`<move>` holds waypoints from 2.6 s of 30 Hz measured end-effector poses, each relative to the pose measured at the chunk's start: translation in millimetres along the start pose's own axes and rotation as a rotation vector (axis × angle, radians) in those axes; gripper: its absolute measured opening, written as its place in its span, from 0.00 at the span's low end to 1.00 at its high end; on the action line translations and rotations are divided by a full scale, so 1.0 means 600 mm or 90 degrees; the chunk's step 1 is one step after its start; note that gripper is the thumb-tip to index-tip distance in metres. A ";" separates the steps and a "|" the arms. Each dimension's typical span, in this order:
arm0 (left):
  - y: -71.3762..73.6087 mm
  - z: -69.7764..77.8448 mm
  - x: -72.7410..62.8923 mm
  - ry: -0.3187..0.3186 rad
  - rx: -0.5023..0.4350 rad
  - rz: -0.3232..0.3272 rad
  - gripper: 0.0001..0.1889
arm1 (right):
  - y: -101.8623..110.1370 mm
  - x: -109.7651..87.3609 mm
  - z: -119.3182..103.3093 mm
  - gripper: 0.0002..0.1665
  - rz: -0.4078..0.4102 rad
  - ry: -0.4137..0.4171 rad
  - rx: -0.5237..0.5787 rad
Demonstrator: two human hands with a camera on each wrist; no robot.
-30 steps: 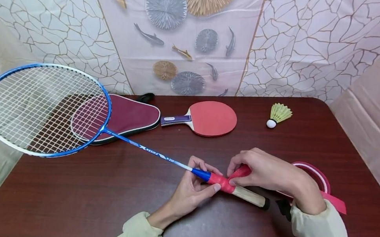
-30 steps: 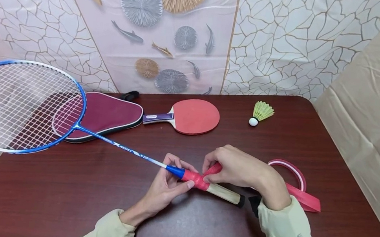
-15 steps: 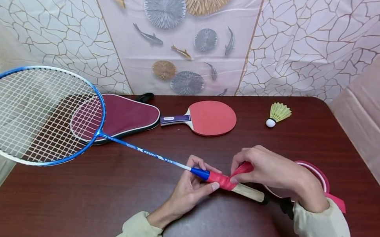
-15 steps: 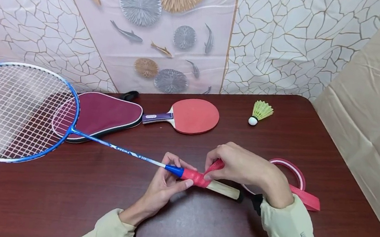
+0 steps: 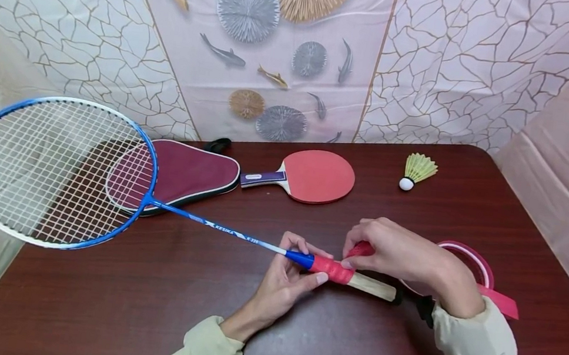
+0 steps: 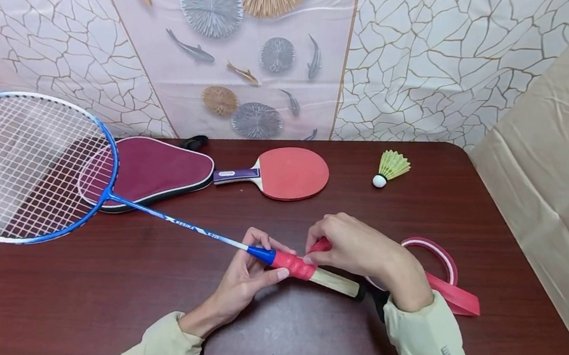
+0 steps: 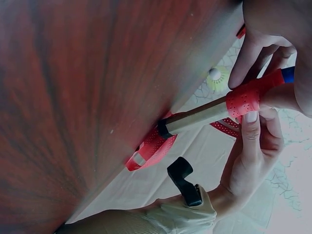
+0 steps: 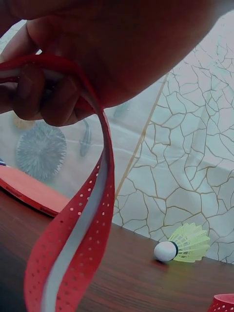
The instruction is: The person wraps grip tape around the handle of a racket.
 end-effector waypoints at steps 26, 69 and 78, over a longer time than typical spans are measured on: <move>0.002 -0.009 -0.001 0.003 0.009 0.004 0.22 | -0.017 0.000 -0.006 0.10 -0.035 -0.021 0.078; 0.002 -0.008 -0.002 0.041 0.038 0.007 0.19 | 0.000 -0.008 -0.001 0.09 -0.010 0.003 -0.016; 0.000 -0.009 -0.003 0.032 -0.021 0.002 0.20 | -0.012 -0.004 -0.010 0.07 -0.035 0.023 0.012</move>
Point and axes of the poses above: each hand's wrist, its own x-axis towards the middle knuckle, its own y-axis out of the back of the hand, z = x × y, the point moved 10 cm from there along x, towards the middle knuckle, and after that the axes turned 7 degrees about z, right-handed, at the moved point
